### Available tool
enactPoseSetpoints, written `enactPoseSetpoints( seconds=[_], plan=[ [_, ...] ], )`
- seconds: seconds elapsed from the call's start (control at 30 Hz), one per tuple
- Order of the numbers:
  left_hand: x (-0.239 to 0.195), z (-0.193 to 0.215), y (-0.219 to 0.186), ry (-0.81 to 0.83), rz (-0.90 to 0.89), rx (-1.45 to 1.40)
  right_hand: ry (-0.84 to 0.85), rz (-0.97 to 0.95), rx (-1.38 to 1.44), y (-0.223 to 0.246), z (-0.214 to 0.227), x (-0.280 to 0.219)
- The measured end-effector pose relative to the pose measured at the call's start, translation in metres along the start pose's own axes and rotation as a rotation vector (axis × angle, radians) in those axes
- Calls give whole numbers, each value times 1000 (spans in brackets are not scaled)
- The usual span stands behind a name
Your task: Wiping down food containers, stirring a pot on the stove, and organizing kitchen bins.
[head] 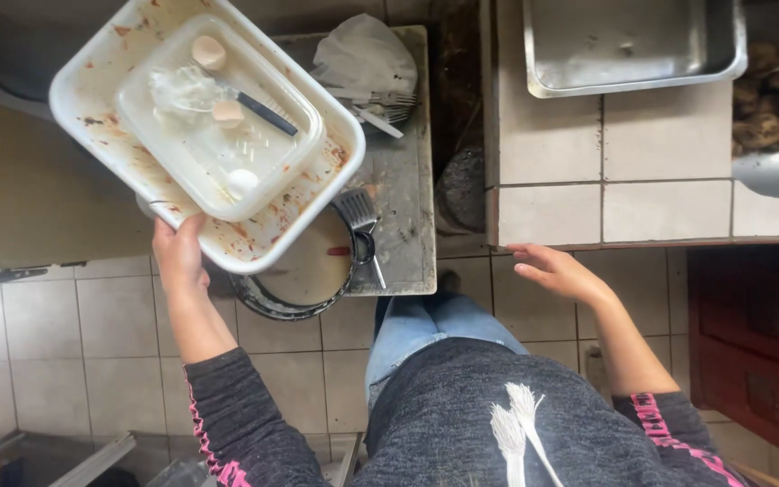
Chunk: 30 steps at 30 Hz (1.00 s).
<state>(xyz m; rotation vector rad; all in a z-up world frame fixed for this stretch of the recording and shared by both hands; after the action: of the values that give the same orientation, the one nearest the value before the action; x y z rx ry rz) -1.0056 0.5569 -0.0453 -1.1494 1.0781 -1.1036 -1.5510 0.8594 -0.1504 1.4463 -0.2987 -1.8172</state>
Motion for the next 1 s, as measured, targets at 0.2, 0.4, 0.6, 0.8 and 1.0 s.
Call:
enactPoseSetpoints(
  seconds=[0.2, 0.4, 0.6, 0.8, 1.0],
  plan=[
    [1, 20, 20, -87, -33, 5, 40, 13, 4, 10, -9, 12],
    [2, -58, 74, -153, 8, -47, 63, -22, -13, 5, -17, 23],
    [15, -195, 133, -142, 78, -218, 21, -60, 1, 15, -9, 10],
    [3, -292, 146, -197, 204, -389, -52, -155, 36, 0, -1, -4],
    [7, -363, 183, -134, 193, -462, -79, -191, 39, -12, -3, -8]
  ],
)
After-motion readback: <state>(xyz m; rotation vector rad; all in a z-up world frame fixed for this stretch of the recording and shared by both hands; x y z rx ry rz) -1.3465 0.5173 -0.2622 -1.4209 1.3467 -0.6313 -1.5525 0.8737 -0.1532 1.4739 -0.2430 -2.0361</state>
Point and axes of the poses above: each hand's wrist, its own x-axis towards the middle knuckle, its own z-axis out of the back of the hand, y = z × x, the point moved 9 cm from there along x, towards the middle knuckle, and after that the axes turned 10 degrees about -z, right-handed, at the moved point
